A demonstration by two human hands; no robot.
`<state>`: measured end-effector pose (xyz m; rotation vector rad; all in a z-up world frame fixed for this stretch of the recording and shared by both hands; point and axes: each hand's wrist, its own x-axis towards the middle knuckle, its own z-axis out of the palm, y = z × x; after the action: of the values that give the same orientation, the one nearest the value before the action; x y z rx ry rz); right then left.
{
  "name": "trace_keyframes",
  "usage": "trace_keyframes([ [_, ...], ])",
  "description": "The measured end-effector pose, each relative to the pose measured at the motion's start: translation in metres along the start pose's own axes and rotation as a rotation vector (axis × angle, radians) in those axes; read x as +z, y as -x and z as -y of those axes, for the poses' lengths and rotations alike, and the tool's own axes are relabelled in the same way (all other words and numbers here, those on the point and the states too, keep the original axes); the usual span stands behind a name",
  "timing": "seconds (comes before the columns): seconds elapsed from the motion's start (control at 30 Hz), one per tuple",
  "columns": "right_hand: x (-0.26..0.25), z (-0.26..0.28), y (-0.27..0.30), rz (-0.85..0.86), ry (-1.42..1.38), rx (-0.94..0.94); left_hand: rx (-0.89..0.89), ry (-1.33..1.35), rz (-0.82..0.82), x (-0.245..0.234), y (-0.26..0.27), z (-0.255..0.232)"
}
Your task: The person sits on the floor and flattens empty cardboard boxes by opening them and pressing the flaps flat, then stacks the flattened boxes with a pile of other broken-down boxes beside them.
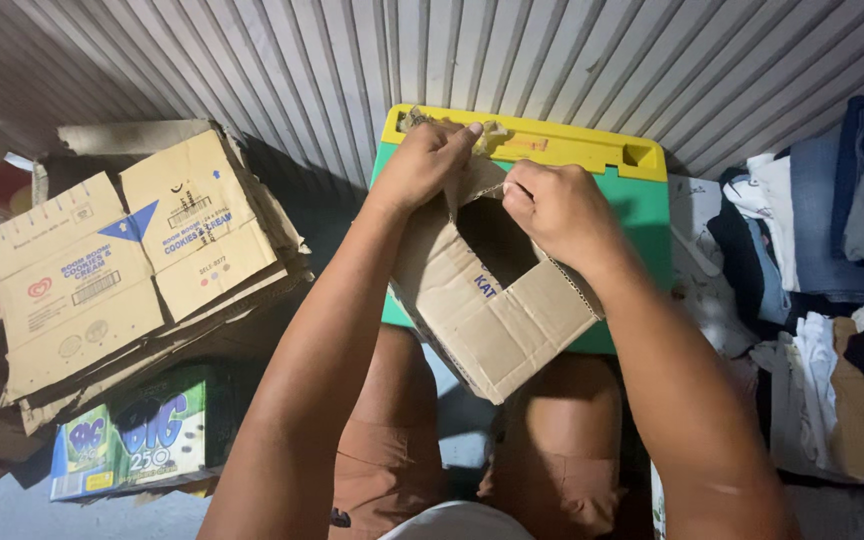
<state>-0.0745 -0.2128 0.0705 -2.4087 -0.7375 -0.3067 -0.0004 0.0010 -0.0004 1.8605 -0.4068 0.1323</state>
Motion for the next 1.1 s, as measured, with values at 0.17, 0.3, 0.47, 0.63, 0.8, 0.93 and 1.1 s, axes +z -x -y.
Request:
trace_keyframes([
  [0.17,0.0,0.002,-0.001,-0.018,0.008,-0.03,-0.003,-0.023,-0.006,0.0,0.0,-0.002],
  [0.3,0.0,0.005,0.0,-0.009,0.019,0.031,-0.07,-0.016,-0.011,0.0,0.003,-0.006],
  [0.47,0.0,0.006,0.001,-0.017,0.029,0.018,-0.052,-0.035,-0.008,0.0,0.003,-0.01],
  [0.63,0.002,0.003,0.001,-0.051,0.015,-0.064,-0.051,-0.014,0.005,-0.001,0.003,-0.009],
  [0.8,0.005,0.0,0.002,-0.048,0.041,0.003,-0.059,-0.07,0.007,0.001,0.003,-0.008],
  [0.93,0.008,-0.005,0.002,-0.087,0.008,-0.051,-0.07,-0.08,-0.002,0.002,0.003,-0.008],
  [1.1,0.009,-0.023,0.002,-0.067,-0.015,0.09,-0.087,-0.034,0.035,0.001,0.004,-0.005],
])
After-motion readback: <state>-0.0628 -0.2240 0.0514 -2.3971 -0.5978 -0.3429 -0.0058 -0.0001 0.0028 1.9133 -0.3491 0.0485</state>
